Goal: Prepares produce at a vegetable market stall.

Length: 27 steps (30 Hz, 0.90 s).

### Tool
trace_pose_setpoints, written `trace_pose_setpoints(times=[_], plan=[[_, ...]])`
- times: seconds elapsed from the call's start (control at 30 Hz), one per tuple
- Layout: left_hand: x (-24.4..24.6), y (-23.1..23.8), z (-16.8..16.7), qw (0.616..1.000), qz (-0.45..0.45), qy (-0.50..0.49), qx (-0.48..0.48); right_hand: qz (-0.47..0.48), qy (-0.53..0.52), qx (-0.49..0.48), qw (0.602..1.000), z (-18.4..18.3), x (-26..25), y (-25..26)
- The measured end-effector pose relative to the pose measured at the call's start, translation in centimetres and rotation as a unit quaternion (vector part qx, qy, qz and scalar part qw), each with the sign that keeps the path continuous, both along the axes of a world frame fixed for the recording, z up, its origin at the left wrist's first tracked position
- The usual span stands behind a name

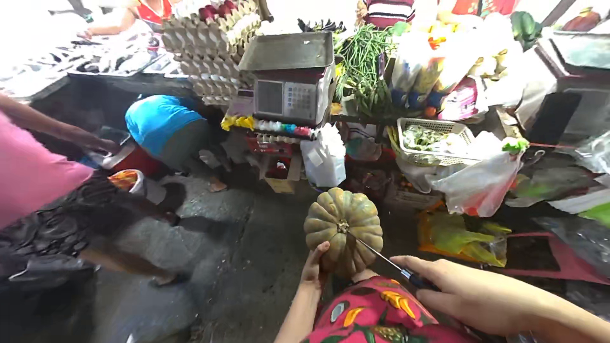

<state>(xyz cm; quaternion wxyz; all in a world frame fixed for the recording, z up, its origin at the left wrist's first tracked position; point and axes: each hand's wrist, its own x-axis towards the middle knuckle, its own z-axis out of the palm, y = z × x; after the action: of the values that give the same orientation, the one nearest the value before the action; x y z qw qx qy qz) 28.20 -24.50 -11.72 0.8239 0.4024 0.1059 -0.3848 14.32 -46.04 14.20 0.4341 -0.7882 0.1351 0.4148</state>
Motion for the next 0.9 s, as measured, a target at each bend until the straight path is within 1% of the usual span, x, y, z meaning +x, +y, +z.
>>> trace_pose_setpoints(times=[0.07,0.13,0.2,0.27,0.37,0.43,0.5,0.53,0.6,0.67,0.77,0.83,0.9], plan=[[2.4,-3.8,0.4,1.0,-0.022,-0.004,-0.006,-0.007,-0.01,0.011,1.0,0.8,1.5,-3.7],[4.3,-7.3,0.7,0.999,-0.05,-0.008,-0.008,-0.008,-0.045,0.041,0.998,1.6,2.7,-7.3],[5.9,-10.6,0.9,0.998,-0.061,0.0,-0.026,-0.013,-0.09,0.064,0.994,2.1,3.9,-10.1],[7.4,-13.4,1.1,0.996,-0.066,0.008,-0.052,-0.014,-0.12,0.062,0.991,2.4,5.7,-12.5],[9.6,-16.4,1.5,0.995,-0.066,0.014,-0.072,-0.048,-0.19,0.015,0.98,2.2,9.3,-16.1],[10.9,-17.4,1.7,0.995,-0.069,0.017,-0.072,-0.092,-0.246,-0.086,0.961,1.6,12.9,-19.1],[12.2,-18.3,2.0,0.995,-0.075,0.011,-0.071,-0.154,-0.285,-0.176,0.93,-0.1,17.7,-23.2],[12.8,-18.6,2.2,0.995,-0.075,0.012,-0.069,-0.191,-0.3,-0.205,0.912,-1.8,20.3,-25.5],[13.8,-19.4,2.7,0.995,-0.071,0.023,-0.065,-0.272,-0.324,-0.237,0.875,-5.7,25.8,-30.0],[14.8,-19.9,2.6,0.994,-0.076,0.033,-0.07,-0.338,-0.316,-0.252,0.85,-8.8,31.2,-33.2],[16.7,-20.6,1.5,0.99,-0.095,0.025,-0.096,-0.386,-0.264,-0.285,0.837,-12.1,38.0,-35.5],[18.0,-21.2,1.0,0.99,-0.099,0.029,-0.098,-0.409,-0.218,-0.306,0.831,-13.4,41.0,-35.6],[19.3,-21.7,0.6,0.991,-0.091,0.032,-0.091,-0.435,-0.194,-0.337,0.812,-14.6,43.2,-35.4]])
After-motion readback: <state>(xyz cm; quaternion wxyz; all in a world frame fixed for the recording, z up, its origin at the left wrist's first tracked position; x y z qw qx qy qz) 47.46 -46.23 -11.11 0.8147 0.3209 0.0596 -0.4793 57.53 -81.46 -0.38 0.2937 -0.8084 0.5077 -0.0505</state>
